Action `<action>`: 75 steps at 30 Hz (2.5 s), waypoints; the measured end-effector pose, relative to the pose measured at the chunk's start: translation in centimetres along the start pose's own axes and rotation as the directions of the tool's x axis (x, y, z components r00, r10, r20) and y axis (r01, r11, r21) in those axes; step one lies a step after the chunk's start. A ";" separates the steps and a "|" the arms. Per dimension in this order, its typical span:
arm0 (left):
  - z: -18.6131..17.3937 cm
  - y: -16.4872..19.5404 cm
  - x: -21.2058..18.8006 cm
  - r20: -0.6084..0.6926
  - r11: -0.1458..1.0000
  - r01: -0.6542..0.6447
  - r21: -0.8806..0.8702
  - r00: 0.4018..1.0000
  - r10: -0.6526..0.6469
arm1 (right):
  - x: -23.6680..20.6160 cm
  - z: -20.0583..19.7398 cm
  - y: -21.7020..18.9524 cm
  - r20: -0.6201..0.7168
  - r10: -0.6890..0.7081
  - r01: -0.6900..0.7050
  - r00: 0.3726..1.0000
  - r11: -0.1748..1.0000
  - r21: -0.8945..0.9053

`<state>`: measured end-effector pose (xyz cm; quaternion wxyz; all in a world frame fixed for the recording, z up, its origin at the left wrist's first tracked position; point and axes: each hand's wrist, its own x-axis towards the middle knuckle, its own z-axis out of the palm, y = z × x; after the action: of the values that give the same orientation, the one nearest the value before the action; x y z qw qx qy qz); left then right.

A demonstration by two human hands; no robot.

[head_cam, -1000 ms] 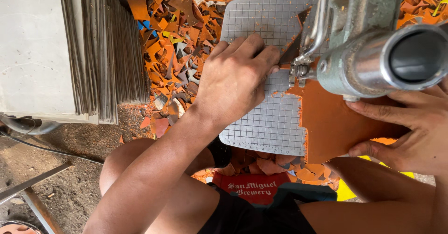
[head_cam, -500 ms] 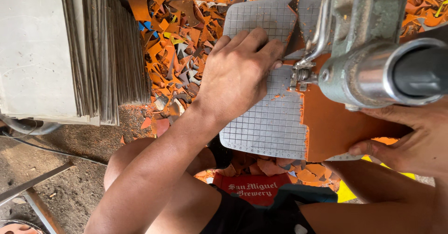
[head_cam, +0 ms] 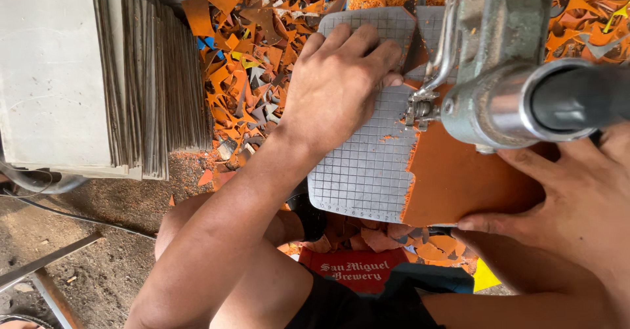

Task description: The person uses a vertical cutting machine to cut an orange leather sheet into a curved shape. They guide the material with both hands along a grid mat, repeatedly repositioning the sheet to follow the cut path. Cut leather scraps accumulate around the workspace.

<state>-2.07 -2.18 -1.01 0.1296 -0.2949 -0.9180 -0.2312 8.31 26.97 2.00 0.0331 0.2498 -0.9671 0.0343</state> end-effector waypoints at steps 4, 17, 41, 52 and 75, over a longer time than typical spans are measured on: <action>0.4 -0.4 0.2 0.002 1.000 -0.005 0.022 1.000 0.005 | 0.5 0.0 0.6 0.013 -0.045 0.045 0.999 0.999 0.000; -5.0 9.2 -8.4 0.165 0.989 -0.040 -0.139 0.984 0.063 | -0.5 -0.4 -5.3 -0.034 0.271 -0.268 0.962 0.960 0.079; -6.4 2.1 -7.4 0.244 0.974 -0.225 0.022 0.946 0.213 | -4.1 0.9 -5.4 -0.171 0.035 0.012 0.985 0.964 0.265; -6.0 -1.1 -5.8 0.254 0.956 -0.288 0.047 0.929 0.268 | -3.7 2.2 -9.1 -0.248 0.061 -0.001 0.967 0.972 0.235; -2.0 14.2 -13.5 0.264 0.992 0.122 0.030 0.956 -0.125 | -3.0 1.4 -7.5 -0.069 0.237 -0.173 0.969 0.850 0.497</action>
<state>17.35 0.54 0.65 -0.0072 -0.2645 -0.9452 -0.1911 14.53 21.72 0.77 0.0269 0.1425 -0.9442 0.2958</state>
